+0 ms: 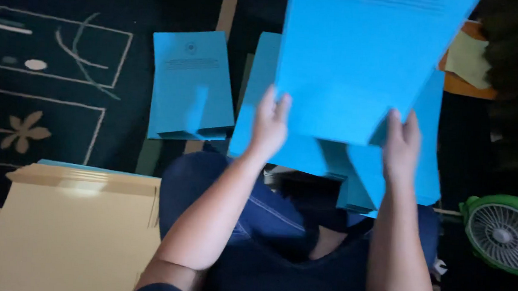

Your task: The person sits cross-legged on a rug and folds blue paper covers around a stack of documents. They repeatedly smooth the folds with their hands, lift the assembled covers to check alignment, and place them back down to continue folding.

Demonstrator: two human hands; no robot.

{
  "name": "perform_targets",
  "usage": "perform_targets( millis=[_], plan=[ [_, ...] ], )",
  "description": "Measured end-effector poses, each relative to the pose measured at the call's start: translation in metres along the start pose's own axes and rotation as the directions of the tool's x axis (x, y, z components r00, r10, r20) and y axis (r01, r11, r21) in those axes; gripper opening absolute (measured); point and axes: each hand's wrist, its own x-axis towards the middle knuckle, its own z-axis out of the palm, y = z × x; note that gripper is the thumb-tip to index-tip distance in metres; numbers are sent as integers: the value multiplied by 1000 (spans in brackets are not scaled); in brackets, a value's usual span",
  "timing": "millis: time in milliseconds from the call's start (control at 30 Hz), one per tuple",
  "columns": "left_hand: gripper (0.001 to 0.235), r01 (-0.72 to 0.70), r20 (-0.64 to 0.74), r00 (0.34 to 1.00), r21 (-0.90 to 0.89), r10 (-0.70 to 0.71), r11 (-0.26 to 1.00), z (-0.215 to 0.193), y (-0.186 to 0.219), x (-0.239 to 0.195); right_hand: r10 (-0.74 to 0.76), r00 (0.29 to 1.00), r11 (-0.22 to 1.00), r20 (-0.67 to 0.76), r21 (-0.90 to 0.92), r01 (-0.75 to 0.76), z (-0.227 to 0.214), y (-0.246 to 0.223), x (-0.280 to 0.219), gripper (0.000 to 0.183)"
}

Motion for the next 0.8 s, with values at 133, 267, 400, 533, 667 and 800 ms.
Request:
perform_targets(
  millis=[133, 267, 400, 533, 667, 800],
  plan=[
    [35, -7, 323, 946, 62, -13, 998, 43, -36, -7, 108, 993, 989, -50, 106, -102, -81, 102, -20, 34],
    [30, -535, 544, 800, 456, 253, 711, 48, -54, 6, 106, 994, 993, -39, -47, -108, -126, 125, -32, 41],
    [41, -587, 695, 711, 505, 104, 632, 54, -42, -1, 246, 969, 937, 10, -260, -235, -134, 120, -36, 51],
    [57, -623, 760, 650, 537, -5, 569, 57, -27, -5, 341, 940, 912, -10, -238, -333, -130, 111, -33, 53],
    [70, -612, 761, 648, 542, -28, 576, 58, -31, -3, 385, 923, 888, 6, -274, -369, -125, 106, -32, 53],
    [85, -594, 754, 656, 550, -43, 587, 57, -33, -1, 405, 914, 865, 15, -332, -377, -122, 111, -31, 53]
  ],
)
